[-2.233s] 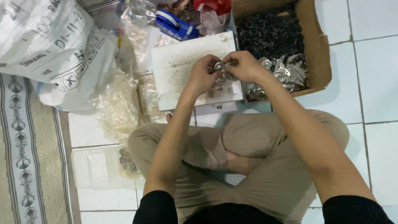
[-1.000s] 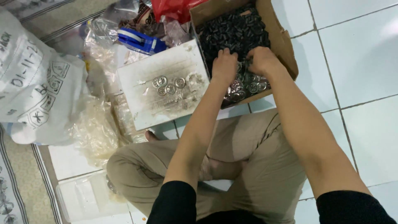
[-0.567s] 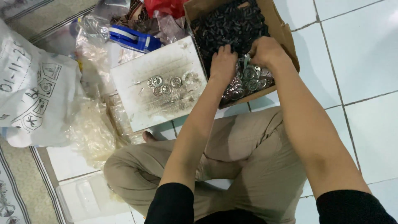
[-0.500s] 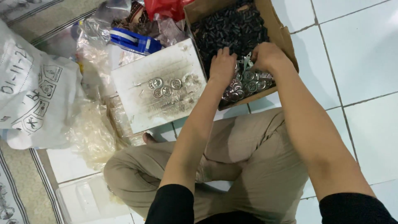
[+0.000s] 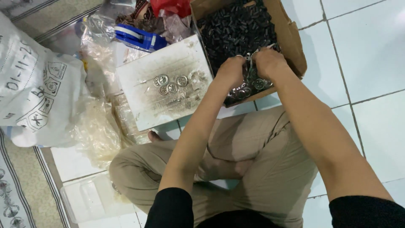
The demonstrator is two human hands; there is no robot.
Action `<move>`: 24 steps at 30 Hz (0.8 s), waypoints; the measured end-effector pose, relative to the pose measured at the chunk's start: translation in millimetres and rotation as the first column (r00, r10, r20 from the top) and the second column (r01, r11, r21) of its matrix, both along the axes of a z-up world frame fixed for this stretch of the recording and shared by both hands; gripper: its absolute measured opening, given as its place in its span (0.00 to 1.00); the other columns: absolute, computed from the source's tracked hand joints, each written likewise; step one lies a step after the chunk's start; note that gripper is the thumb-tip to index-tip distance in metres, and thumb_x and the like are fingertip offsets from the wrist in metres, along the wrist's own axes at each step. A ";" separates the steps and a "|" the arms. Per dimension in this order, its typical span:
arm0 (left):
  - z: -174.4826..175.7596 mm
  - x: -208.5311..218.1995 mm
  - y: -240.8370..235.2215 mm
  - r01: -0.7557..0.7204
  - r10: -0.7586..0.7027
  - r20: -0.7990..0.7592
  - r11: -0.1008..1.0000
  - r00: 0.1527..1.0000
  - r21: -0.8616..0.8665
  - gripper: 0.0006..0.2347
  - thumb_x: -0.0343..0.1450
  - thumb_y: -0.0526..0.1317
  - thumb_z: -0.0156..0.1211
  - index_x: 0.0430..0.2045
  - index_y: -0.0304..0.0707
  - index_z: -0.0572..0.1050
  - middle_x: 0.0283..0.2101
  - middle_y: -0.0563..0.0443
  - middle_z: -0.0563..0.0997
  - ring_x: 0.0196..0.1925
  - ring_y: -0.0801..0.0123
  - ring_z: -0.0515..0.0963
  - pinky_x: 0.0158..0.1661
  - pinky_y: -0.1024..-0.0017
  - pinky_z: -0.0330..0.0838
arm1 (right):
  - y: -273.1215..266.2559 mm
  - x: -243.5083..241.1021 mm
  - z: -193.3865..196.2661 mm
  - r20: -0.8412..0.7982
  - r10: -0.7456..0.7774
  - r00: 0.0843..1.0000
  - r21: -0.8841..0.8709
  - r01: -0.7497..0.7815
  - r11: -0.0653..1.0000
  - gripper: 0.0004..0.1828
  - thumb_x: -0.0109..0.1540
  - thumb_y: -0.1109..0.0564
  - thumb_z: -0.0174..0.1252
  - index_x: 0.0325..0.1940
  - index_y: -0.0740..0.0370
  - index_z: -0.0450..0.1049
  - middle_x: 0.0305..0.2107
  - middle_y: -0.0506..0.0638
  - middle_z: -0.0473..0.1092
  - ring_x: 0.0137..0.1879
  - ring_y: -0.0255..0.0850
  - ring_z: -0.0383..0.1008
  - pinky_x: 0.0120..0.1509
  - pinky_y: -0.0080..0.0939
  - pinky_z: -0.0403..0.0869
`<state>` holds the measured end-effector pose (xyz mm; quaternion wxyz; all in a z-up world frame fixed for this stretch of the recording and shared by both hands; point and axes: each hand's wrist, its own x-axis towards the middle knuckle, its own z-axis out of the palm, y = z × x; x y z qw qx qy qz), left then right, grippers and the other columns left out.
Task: Sort and pack small metal hardware components from a box into plastic bags
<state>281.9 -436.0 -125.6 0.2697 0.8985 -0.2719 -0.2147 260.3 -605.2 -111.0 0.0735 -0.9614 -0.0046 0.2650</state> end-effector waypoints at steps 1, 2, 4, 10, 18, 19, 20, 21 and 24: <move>1.0 -6.4 -0.7 -0.005 0.005 0.002 1.000 1.000 -0.001 0.10 0.62 0.29 0.58 0.33 0.42 0.80 0.31 0.44 0.83 0.39 0.47 0.87 0.36 0.54 0.83 | -2.4 -0.9 -5.9 0.002 0.005 1.000 -0.001 -0.005 1.000 0.20 0.58 0.64 0.57 0.53 0.67 0.82 0.48 0.72 0.74 0.52 0.70 0.78 0.49 0.73 0.78; 1.8 -11.8 -1.2 0.041 -0.041 -0.002 0.999 0.999 0.024 0.08 0.62 0.27 0.58 0.30 0.37 0.80 0.30 0.40 0.83 0.38 0.44 0.86 0.36 0.52 0.83 | -4.5 -0.8 -12.2 -0.005 -0.004 1.000 0.007 0.004 1.000 0.19 0.58 0.64 0.57 0.52 0.67 0.82 0.49 0.72 0.74 0.52 0.70 0.78 0.50 0.73 0.78; -7.5 -19.5 -2.2 0.088 -0.088 -0.009 0.995 0.996 0.047 0.07 0.62 0.26 0.58 0.28 0.33 0.80 0.30 0.36 0.83 0.38 0.41 0.86 0.35 0.50 0.82 | -7.0 -1.6 -17.1 -0.013 -0.014 1.000 0.013 0.014 1.000 0.18 0.58 0.64 0.56 0.51 0.68 0.82 0.49 0.71 0.73 0.53 0.70 0.77 0.50 0.73 0.78; -8.6 -31.3 1.8 0.127 -0.133 0.100 0.990 0.986 0.061 0.06 0.64 0.25 0.56 0.26 0.26 0.82 0.31 0.28 0.82 0.34 0.37 0.86 0.32 0.48 0.83 | -5.7 -10.7 34.1 -0.101 -0.103 0.990 0.139 0.116 0.983 0.18 0.59 0.58 0.62 0.53 0.63 0.82 0.46 0.68 0.78 0.56 0.67 0.77 0.58 0.66 0.77; 14.2 -26.1 9.3 0.093 -0.091 -0.052 0.995 0.994 0.034 0.09 0.65 0.28 0.57 0.35 0.29 0.81 0.37 0.30 0.82 0.43 0.35 0.85 0.42 0.49 0.82 | -33.9 -4.5 23.4 -0.099 -0.167 0.981 0.315 0.190 0.930 0.25 0.57 0.40 0.68 0.52 0.57 0.82 0.45 0.61 0.79 0.56 0.62 0.77 0.60 0.60 0.75; 15.9 -27.0 10.6 0.093 -0.091 -0.052 0.995 0.995 0.034 0.09 0.65 0.28 0.57 0.35 0.29 0.81 0.37 0.30 0.82 0.43 0.35 0.85 0.42 0.49 0.82 | -34.6 -7.0 21.3 -0.099 -0.166 0.981 0.315 0.189 0.930 0.25 0.57 0.40 0.68 0.52 0.57 0.82 0.45 0.61 0.79 0.56 0.62 0.77 0.60 0.60 0.75; 18.0 -26.6 11.3 0.064 -0.064 -0.048 0.998 0.997 -0.002 0.09 0.64 0.28 0.57 0.35 0.28 0.81 0.37 0.28 0.82 0.43 0.33 0.84 0.42 0.48 0.82 | -35.9 -8.4 19.8 -0.091 -0.163 0.983 0.336 0.184 0.924 0.24 0.56 0.40 0.69 0.50 0.57 0.83 0.45 0.62 0.79 0.56 0.63 0.76 0.60 0.61 0.75; 20.4 -26.3 12.1 0.035 -0.037 -0.046 0.999 0.998 -0.039 0.09 0.64 0.27 0.57 0.35 0.26 0.81 0.37 0.26 0.82 0.43 0.31 0.84 0.42 0.47 0.82 | -37.0 -9.9 18.6 -0.082 -0.159 0.984 0.356 0.178 0.917 0.24 0.55 0.41 0.69 0.47 0.57 0.84 0.45 0.63 0.79 0.57 0.65 0.76 0.60 0.62 0.75; 47.8 -27.6 19.5 -0.047 0.024 -0.135 0.985 0.991 -0.166 0.11 0.67 0.29 0.57 0.42 0.26 0.79 0.39 0.27 0.83 0.44 0.33 0.84 0.44 0.47 0.81 | -23.1 -14.8 62.0 -0.091 -0.184 0.979 0.363 0.205 0.909 0.22 0.58 0.41 0.65 0.46 0.58 0.84 0.44 0.64 0.79 0.56 0.64 0.76 0.61 0.63 0.74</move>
